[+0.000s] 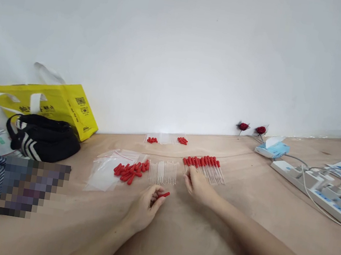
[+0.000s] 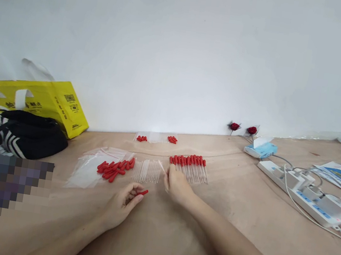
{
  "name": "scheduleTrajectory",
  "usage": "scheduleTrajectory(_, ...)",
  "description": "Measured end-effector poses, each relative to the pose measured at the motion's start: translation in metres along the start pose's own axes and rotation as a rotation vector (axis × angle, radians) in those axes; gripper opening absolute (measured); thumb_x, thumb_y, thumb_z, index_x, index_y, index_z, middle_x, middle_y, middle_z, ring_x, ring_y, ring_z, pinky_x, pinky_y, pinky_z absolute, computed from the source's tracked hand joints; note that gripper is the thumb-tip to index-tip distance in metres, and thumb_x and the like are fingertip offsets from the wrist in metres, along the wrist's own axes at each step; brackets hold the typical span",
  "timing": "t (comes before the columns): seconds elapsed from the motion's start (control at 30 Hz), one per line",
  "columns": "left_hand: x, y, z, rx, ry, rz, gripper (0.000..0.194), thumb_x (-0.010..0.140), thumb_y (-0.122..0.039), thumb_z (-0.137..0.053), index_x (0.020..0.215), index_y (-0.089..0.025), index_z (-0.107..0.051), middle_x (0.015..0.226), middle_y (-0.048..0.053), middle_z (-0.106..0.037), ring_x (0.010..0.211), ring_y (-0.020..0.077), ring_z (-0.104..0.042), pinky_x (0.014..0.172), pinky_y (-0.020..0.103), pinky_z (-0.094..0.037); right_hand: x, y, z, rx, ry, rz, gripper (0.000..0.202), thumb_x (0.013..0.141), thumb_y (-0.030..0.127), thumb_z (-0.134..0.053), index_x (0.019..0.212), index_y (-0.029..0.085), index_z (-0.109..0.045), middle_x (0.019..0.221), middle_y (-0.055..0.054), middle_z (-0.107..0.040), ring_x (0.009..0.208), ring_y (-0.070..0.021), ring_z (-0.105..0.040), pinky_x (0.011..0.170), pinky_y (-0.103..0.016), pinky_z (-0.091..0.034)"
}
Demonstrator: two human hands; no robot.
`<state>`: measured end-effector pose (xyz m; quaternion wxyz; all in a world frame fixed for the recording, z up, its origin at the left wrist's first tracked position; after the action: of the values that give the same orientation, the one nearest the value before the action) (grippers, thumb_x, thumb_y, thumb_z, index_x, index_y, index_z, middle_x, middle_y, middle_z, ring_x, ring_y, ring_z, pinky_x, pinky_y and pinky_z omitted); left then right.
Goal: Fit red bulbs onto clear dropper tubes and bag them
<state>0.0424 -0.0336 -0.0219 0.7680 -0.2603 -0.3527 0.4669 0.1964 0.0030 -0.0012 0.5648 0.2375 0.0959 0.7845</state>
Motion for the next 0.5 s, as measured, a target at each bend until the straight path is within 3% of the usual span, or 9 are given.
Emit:
scheduleTrajectory(0.1, 0.000, -0.006, -0.007, 0.015, 0.060, -0.033, 0.019, 0.080, -0.026, -0.046, 0.093, -0.020, -0.059, 0.082, 0.003, -0.055, 0.071, 0.0148, -0.055, 0.061, 0.024, -0.045, -0.032, 0.008, 0.005, 0.241, -0.002, 0.275, 0.013, 0.085, 0.018, -0.034, 0.088, 0.016, -0.046, 0.077, -0.005, -0.058, 0.067, -0.0143, -0.053, 0.061, -0.025, -0.040)
scheduleTrajectory(0.17, 0.001, -0.006, -0.008, 0.008, 0.082, -0.032, 0.020, 0.081, -0.028, -0.045, 0.090, -0.020, -0.061, 0.080, 0.003, -0.053, 0.069, 0.0141, -0.053, 0.059, 0.023, -0.043, -0.048, 0.009, 0.006, 0.303, -0.011, 0.345, 0.017, 0.085, 0.015, -0.034, 0.093, 0.017, -0.048, 0.081, -0.006, -0.057, 0.074, -0.0148, -0.053, 0.066, -0.026, -0.042)
scheduleTrajectory(0.33, 0.003, 0.000, -0.007, -0.070, 0.070, 0.009, 0.021, 0.082, -0.032, -0.045, 0.079, -0.016, -0.059, 0.075, 0.003, -0.054, 0.070, 0.0149, -0.052, 0.062, 0.024, -0.042, -0.061, 0.017, -0.005, 0.336, 0.014, 0.355, 0.028, 0.085, 0.012, -0.033, 0.107, 0.020, -0.050, 0.090, -0.008, -0.057, 0.084, -0.0165, -0.053, 0.073, -0.029, -0.042)
scheduleTrajectory(0.5, 0.002, 0.002, -0.014, -0.208, 0.126, 0.064, 0.019, 0.080, -0.031, -0.047, 0.082, -0.016, -0.058, 0.067, 0.001, -0.055, 0.062, 0.0132, -0.051, 0.056, 0.022, -0.042, -0.061, 0.023, -0.012, 0.315, 0.013, 0.329, 0.031, 0.085, 0.012, -0.035, 0.111, 0.021, -0.049, 0.094, -0.006, -0.058, 0.084, -0.0161, -0.053, 0.075, -0.031, -0.038)
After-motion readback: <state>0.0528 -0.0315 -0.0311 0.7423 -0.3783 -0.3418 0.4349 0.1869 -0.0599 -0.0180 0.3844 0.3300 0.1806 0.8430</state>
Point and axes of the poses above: each hand's wrist, its own x-axis towards the middle knuckle, its own z-axis out of the back of the hand, y = z × x, the point moved 8 cm from there along x, towards the middle knuckle
